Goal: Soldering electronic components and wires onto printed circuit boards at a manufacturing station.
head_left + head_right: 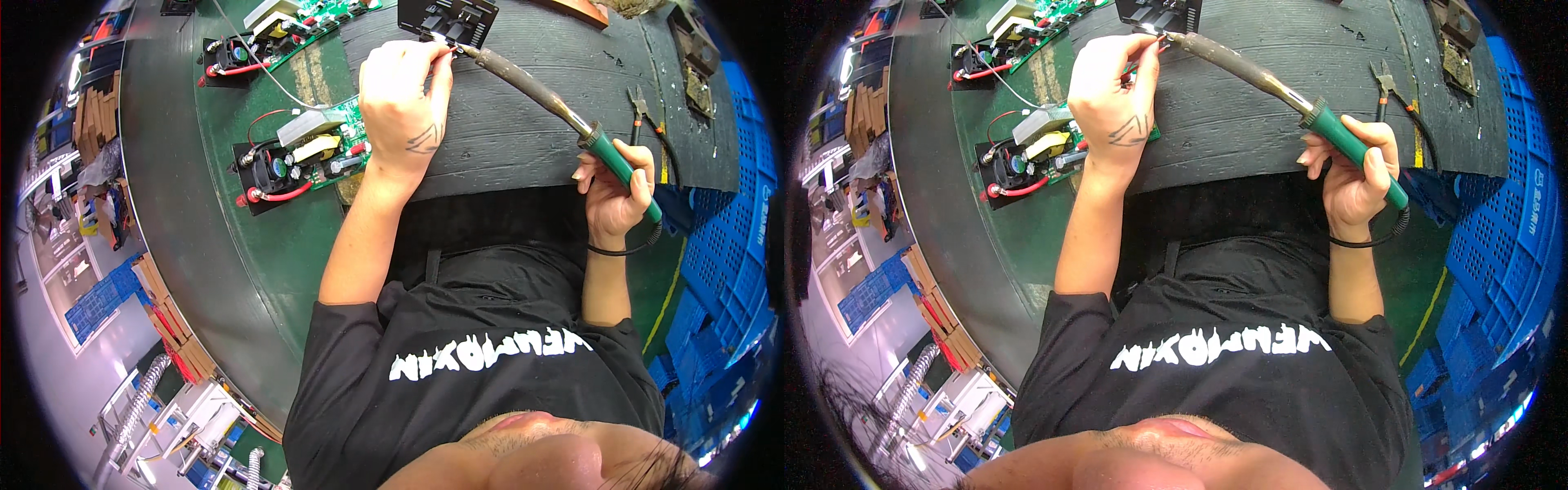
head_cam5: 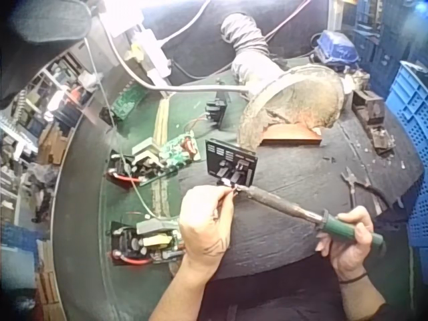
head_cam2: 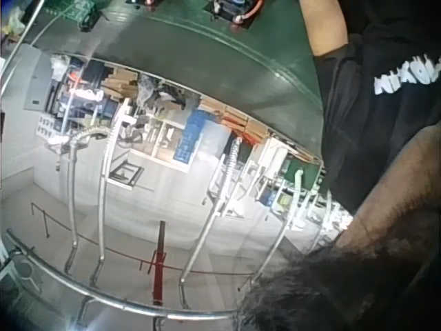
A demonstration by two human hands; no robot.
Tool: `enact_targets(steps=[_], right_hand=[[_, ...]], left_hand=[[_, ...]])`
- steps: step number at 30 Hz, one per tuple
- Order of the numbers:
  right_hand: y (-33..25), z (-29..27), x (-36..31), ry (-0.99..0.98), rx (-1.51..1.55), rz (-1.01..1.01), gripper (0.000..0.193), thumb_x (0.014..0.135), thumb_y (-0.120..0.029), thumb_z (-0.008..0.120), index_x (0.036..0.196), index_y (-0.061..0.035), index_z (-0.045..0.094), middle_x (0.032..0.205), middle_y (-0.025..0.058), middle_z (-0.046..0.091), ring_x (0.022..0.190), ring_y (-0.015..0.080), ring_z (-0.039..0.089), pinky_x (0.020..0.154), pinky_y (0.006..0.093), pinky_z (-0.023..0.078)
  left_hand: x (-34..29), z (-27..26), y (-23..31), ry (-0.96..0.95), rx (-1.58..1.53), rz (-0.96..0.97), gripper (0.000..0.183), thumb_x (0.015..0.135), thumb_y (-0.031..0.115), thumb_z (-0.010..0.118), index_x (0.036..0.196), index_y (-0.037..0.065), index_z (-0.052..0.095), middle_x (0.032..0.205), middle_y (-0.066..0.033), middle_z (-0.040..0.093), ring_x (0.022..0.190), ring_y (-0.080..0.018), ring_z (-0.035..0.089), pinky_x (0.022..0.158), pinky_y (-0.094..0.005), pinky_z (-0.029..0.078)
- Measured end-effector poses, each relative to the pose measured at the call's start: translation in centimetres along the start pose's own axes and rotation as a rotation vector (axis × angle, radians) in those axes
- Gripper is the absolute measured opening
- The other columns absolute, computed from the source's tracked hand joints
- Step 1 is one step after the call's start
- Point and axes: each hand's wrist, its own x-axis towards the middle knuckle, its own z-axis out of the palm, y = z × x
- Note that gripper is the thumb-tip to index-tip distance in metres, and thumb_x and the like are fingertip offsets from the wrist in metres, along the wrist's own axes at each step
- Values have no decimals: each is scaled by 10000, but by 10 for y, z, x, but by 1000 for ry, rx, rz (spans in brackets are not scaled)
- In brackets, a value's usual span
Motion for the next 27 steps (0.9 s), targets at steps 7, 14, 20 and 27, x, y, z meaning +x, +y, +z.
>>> enact_targets(steps=[7,14,20,27], right_hand=[[0,0,0,3,2,-5,438,1016,-316,506,1202,67,605,941,348,723,631,327,712,523,337,569],[0,0,0,3,-15,-3,432,1019,-315,496,1195,65,603,936,342,724,630,326,711,522,337,567],[0,-1,0,24,-7,16,435,1019,-318,491,1197,64,600,927,344,721,626,329,708,520,339,564],[0,-1,0,0,9,10,444,1020,-320,490,1215,64,595,931,356,715,616,330,698,525,343,564]], left_hand=[[-1,1,-1,0,30,23,144,845,67,801,980,68,753,892,-57,700,841,-253,654,795,-376,476],[-2,1,-2,6,17,33,146,856,70,791,997,63,755,898,-61,698,849,-259,652,797,-379,475],[-2,1,-2,7,18,37,158,857,69,790,1011,58,755,906,-65,697,844,-259,644,798,-380,471],[0,0,0,20,30,59,160,851,45,794,1008,47,762,891,-74,696,818,-251,647,764,-361,488]])
